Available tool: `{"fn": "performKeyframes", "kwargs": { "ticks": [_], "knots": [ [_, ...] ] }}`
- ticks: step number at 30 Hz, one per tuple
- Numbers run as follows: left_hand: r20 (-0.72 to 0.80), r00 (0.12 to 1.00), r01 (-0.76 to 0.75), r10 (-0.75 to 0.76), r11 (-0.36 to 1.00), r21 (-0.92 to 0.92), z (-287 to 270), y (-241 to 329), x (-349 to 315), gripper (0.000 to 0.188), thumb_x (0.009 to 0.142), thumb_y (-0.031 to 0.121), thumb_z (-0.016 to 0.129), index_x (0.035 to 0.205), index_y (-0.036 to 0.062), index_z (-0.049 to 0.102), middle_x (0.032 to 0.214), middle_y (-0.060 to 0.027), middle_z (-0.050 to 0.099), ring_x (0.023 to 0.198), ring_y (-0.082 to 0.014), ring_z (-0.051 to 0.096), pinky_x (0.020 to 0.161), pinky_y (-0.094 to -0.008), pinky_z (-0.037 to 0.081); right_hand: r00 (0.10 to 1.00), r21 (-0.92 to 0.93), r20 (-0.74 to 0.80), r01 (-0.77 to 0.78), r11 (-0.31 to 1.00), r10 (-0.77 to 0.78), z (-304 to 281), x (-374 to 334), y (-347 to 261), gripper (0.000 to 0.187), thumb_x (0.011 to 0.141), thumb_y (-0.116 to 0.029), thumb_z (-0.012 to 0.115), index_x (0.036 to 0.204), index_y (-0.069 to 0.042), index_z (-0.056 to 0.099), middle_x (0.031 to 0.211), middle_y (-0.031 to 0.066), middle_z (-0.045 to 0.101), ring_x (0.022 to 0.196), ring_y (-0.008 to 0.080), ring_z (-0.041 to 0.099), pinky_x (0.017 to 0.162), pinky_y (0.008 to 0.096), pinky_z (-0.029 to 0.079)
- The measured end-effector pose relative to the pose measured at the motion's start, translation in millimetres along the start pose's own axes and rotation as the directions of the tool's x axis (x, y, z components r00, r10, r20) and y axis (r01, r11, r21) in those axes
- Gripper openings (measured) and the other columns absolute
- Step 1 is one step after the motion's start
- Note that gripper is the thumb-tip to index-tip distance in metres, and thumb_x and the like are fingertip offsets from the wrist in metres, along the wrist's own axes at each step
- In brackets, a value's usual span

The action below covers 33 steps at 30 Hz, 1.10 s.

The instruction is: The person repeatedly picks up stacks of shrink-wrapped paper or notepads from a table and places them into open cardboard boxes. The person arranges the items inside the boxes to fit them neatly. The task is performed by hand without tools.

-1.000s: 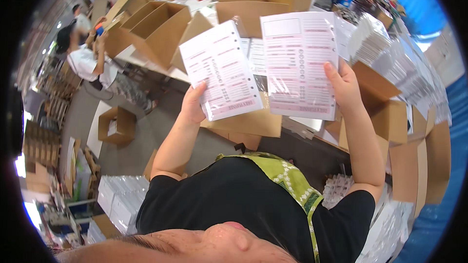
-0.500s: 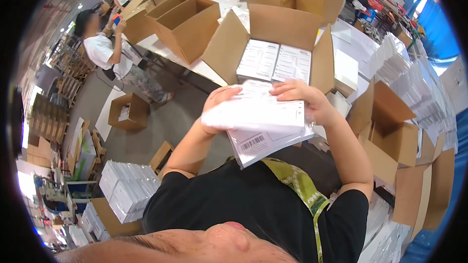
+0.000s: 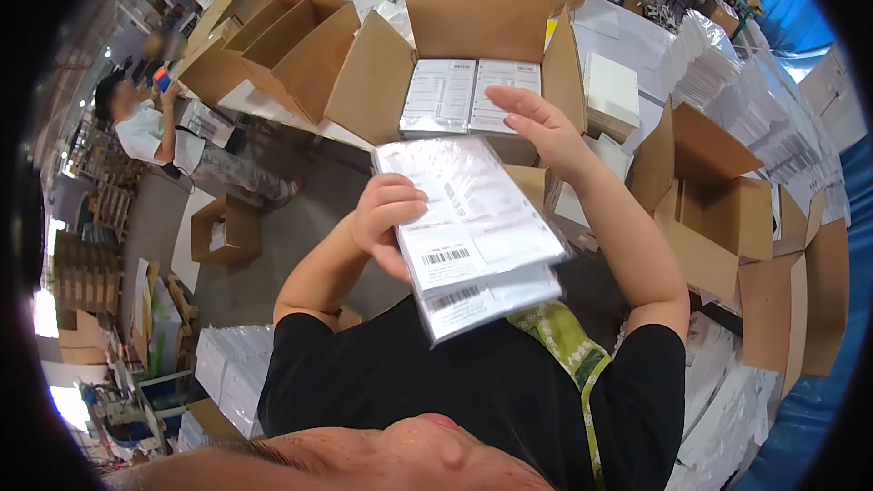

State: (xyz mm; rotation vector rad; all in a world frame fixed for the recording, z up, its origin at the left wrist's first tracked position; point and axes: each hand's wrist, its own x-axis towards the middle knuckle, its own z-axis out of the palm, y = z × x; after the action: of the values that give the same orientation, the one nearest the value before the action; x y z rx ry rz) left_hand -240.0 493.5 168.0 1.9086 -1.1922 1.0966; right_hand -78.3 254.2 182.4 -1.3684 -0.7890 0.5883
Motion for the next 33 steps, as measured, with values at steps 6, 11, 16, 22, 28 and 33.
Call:
{"fn": "performKeyframes", "kwargs": {
  "ticks": [6,11,16,22,28,33],
  "knots": [
    [0.082,0.9,0.292,-0.429,0.45,-0.844,47,-5,-4,0.088,0.083,0.014,0.072,0.148,0.012,0.013,0.102,-0.0137,0.059,0.091,-0.024,0.059,0.083,-0.0375,0.049,0.835,0.221,0.523,-0.327,0.919,0.171,43,0,10,0.075,0.091,-0.046,0.06,0.147,-0.006,0.029,0.144,0.0071,0.041,0.132,0.0156,0.04,0.109,0.0345,0.033],
    [0.193,0.561,0.144,-0.805,-0.135,-0.98,79,-16,-19,0.067,0.085,0.018,0.072,0.141,0.0134,0.035,0.125,-0.0129,0.056,0.117,-0.0282,0.056,0.095,-0.0452,0.05,0.697,0.388,0.521,-0.708,0.59,0.494,69,-26,-7,0.073,0.089,-0.05,0.062,0.143,-0.009,0.034,0.129,0.0066,0.055,0.111,0.015,0.058,0.094,0.0331,0.05],
    [0.228,0.202,0.21,-0.952,-0.186,-0.96,79,-44,-2,0.058,0.092,0.007,0.06,0.143,0.0115,0.034,0.13,-0.0112,0.054,0.114,-0.0236,0.057,0.097,-0.0412,0.05,0.826,0.434,0.327,-0.563,0.704,0.459,43,-26,80,0.047,0.098,-0.036,0.053,0.127,0.001,0.05,0.115,0.0109,0.064,0.104,0.0209,0.064,0.092,0.0367,0.052],
    [0.498,0.126,0.212,-0.858,-0.468,-0.858,29,-46,-2,0.063,0.1,0.047,0.036,0.146,0.0038,0.029,0.132,-0.0136,0.053,0.108,-0.0243,0.056,0.093,-0.0407,0.047,0.811,0.647,-0.233,-0.282,0.708,0.536,21,-28,82,0.044,0.099,-0.03,0.052,0.127,0.004,0.049,0.116,0.0143,0.064,0.101,0.022,0.065,0.087,0.0346,0.054],
    [0.348,0.0,0.65,-0.937,-0.265,-0.712,33,-113,-42,0.056,0.093,0.002,0.053,0.144,0.0013,0.03,0.116,-0.0109,0.06,0.086,-0.0122,0.064,0.066,-0.024,0.053,0.839,0.28,-0.441,-0.208,0.937,0.318,22,39,98,0.048,0.098,-0.026,0.055,0.131,0.008,0.045,0.123,0.0141,0.059,0.107,0.0195,0.059,0.09,0.0328,0.048],
    [0.014,-0.051,0.784,-0.999,-0.049,-0.619,42,-161,-97,0.059,0.093,0.011,0.056,0.142,-0.005,0.028,0.126,-0.0214,0.054,0.111,-0.0253,0.057,0.091,-0.0357,0.047,0.845,0.021,-0.482,-0.252,0.968,0.23,21,109,134,0.052,0.095,-0.033,0.057,0.128,0.006,0.049,0.119,0.0143,0.06,0.103,0.0207,0.059,0.083,0.0328,0.048]
  ]
}}
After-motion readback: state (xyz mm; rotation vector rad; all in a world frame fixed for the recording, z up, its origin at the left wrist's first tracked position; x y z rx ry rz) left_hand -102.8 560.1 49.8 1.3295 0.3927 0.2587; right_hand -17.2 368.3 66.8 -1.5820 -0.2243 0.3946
